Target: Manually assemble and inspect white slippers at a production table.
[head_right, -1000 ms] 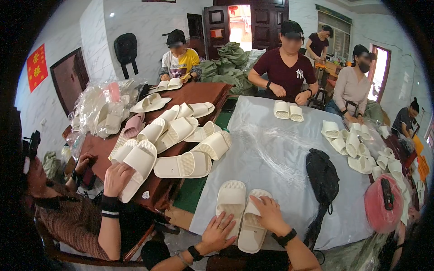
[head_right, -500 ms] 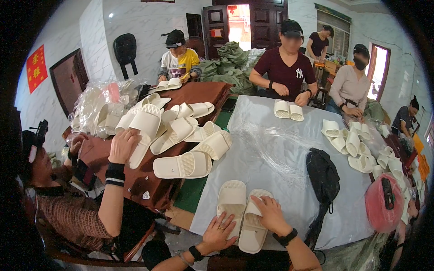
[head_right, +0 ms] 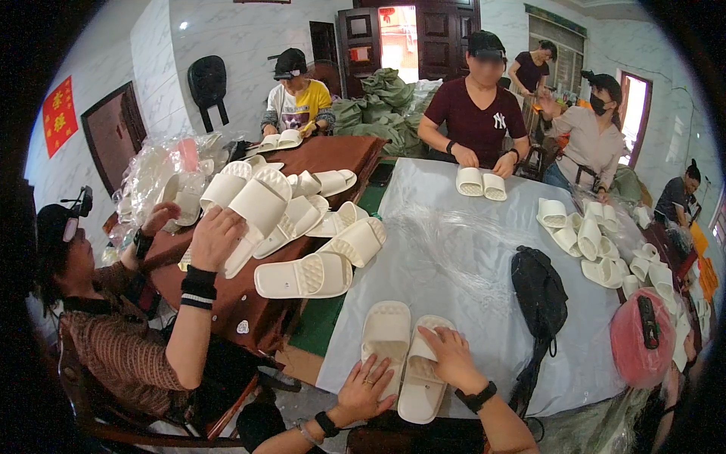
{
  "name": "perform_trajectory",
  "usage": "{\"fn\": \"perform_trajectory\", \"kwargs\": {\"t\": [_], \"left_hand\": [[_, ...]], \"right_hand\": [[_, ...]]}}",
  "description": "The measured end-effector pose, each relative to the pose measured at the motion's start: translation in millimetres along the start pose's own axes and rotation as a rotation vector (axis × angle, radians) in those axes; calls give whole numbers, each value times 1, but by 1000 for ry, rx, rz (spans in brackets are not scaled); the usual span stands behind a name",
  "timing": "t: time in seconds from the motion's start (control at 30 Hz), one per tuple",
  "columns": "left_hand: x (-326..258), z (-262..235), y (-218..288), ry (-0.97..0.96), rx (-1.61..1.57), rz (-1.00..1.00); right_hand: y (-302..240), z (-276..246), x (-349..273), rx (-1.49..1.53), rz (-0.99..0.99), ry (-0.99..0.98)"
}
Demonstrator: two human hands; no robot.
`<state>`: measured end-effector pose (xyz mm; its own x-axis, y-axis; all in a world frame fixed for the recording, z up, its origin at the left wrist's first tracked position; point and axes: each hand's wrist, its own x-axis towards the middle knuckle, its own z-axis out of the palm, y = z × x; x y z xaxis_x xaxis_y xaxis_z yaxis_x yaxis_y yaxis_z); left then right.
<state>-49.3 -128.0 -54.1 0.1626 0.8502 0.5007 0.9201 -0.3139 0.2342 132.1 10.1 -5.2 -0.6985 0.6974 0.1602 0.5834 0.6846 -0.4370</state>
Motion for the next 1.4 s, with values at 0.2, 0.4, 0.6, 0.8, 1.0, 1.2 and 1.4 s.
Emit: {"fn": "perform_trajectory", "kwargs": {"t": [0.2, 0.4, 0.6, 0.8, 1.0, 1.2, 1.4], "left_hand": [[-1, 0, 0, -3, 9, 8], [-3, 2, 1, -27, 2, -6], [-1, 2, 0, -42, 26, -18], [1, 1, -1, -74, 36, -11], [3, -1, 1, -25, 4, -10], [1, -10, 5, -6, -23, 31], [-4, -19, 15, -15, -21, 63]], "right_hand": [[-4, -3, 1, -10, 9, -15], [0, 1, -1, -19, 3, 7], [-4, -3, -1, -7, 9, 13], [-2, -2, 2, -34, -8, 43], [-3, -1, 1, -17, -23, 57], [0, -1, -2, -31, -22, 32], [-4, -8, -11, -51, 41, 20]]}}
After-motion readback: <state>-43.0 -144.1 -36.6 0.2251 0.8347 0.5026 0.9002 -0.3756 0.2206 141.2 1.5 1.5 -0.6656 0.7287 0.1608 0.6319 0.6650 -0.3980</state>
